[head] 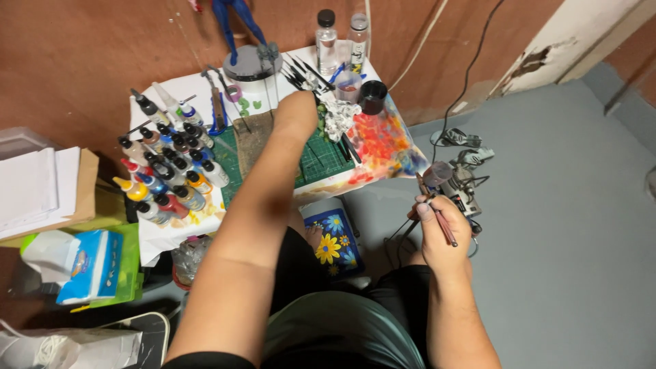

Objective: A person uses an airbrush to paint a small miniature component at a workstation.

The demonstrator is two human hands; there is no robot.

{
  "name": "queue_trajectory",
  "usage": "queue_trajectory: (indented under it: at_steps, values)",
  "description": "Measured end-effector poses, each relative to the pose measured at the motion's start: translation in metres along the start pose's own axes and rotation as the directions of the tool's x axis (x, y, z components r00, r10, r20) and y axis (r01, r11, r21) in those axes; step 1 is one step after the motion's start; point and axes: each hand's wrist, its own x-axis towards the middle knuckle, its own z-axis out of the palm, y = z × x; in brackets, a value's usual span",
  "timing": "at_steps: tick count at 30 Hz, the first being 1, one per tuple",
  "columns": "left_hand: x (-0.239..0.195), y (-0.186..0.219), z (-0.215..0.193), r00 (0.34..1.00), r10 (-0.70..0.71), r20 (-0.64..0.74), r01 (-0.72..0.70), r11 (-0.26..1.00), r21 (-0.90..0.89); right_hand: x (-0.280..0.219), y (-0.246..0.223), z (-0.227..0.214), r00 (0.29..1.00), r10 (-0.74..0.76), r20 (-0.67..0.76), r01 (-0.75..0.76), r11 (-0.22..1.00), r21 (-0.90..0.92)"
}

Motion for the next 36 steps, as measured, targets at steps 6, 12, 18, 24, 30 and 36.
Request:
queue_trajectory:
  at_steps: [6,12,18,24,30,36]
  values:
    - [-0.110,0.096,-0.096,0.985,0.172,-0.004,-0.115,0.635,-0.764,0.009,-0.017,0.006,0.998,-0.053,0.014,0.054,0.994,-0.097]
    - [-0.181,0.120,-0.084,0.937,0.328,0.121,0.010,0.320,-0.947,0.023,-0.040,0.020,0.989,-0.130,0.074,0.137,0.986,-0.097]
    - [-0.210,0.153,-0.117,0.963,0.216,0.162,0.061,0.408,-0.911,0.026,-0.051,0.025,0.982,-0.152,0.108,0.164,0.979,-0.119]
    - [-0.210,0.150,-0.096,0.956,0.251,0.155,0.043,0.402,-0.915,0.024,-0.047,0.025,0.982,-0.142,0.125,0.160,0.976,-0.147]
    - [-0.209,0.151,-0.090,0.956,0.264,0.128,0.029,0.350,-0.936,0.022,-0.045,0.022,0.983,-0.126,0.133,0.145,0.979,-0.143]
    - [-0.211,0.153,-0.086,0.961,0.238,0.141,0.063,0.306,-0.950,0.023,-0.051,0.023,0.984,-0.118,0.135,0.138,0.979,-0.150]
